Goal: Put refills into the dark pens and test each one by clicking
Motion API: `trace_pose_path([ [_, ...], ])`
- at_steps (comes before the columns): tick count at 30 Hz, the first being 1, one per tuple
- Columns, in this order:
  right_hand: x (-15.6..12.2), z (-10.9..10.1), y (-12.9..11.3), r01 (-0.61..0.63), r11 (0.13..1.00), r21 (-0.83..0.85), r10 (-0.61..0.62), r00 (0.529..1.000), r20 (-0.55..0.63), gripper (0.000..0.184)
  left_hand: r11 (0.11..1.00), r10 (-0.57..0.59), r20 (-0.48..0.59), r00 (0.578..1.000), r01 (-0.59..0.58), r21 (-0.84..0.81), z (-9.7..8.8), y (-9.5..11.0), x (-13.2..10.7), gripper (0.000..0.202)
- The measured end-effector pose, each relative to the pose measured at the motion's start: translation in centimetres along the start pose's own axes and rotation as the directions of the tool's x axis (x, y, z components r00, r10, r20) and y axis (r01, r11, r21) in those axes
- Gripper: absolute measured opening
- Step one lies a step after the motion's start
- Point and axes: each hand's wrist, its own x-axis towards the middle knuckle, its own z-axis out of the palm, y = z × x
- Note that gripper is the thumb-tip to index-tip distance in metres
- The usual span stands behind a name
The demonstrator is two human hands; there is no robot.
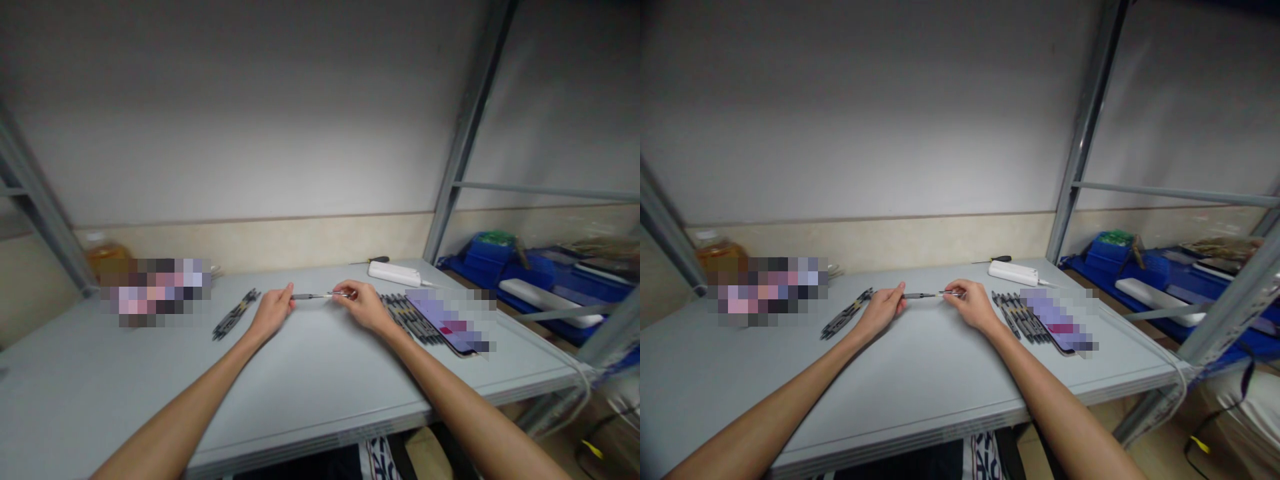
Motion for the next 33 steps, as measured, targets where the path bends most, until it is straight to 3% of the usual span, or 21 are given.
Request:
trace_pose_path([
  [5,0.4,0.0,0.7,-0.036,0.995,0.098,0.039,0.999,-0.032,0.026,0.962,0.192,-0.001,0.981,-0.189,-0.199,0.0,0.0,0.0,0.037],
  [8,0.6,0.0,1.1,-0.04,0.989,0.14,0.044,0.999,-0.026,0.026,0.948,0.262,0.014,0.965,-0.254,-0.191,-0.2,0.1,-0.1,0.033],
  [12,0.6,0.1,1.3,-0.03,0.982,0.184,0.033,0.999,-0.013,0.025,0.97,0.218,0.016,0.976,-0.215,-0.115,-0.3,0.4,-0.2,0.03],
  [21,0.6,0.3,1.6,0.006,0.968,0.249,0.004,0.999,-0.038,0.015,0.995,0.099,-0.037,0.994,-0.097,0.033,-0.2,0.3,-0.1,0.051],
  [26,0.8,0.1,1.4,-0.018,0.943,0.333,0.04,0.997,-0.06,0.016,0.998,0.051,-0.054,0.997,-0.052,-0.018,-0.2,-0.1,0.3,0.051],
  [33,1.0,-0.3,1.0,-0.1,0.85,0.517,0.19,0.974,-0.123,0.026,0.995,0.032,-0.099,0.995,-0.041,-0.096,-0.4,-0.7,0.6,0.05],
])
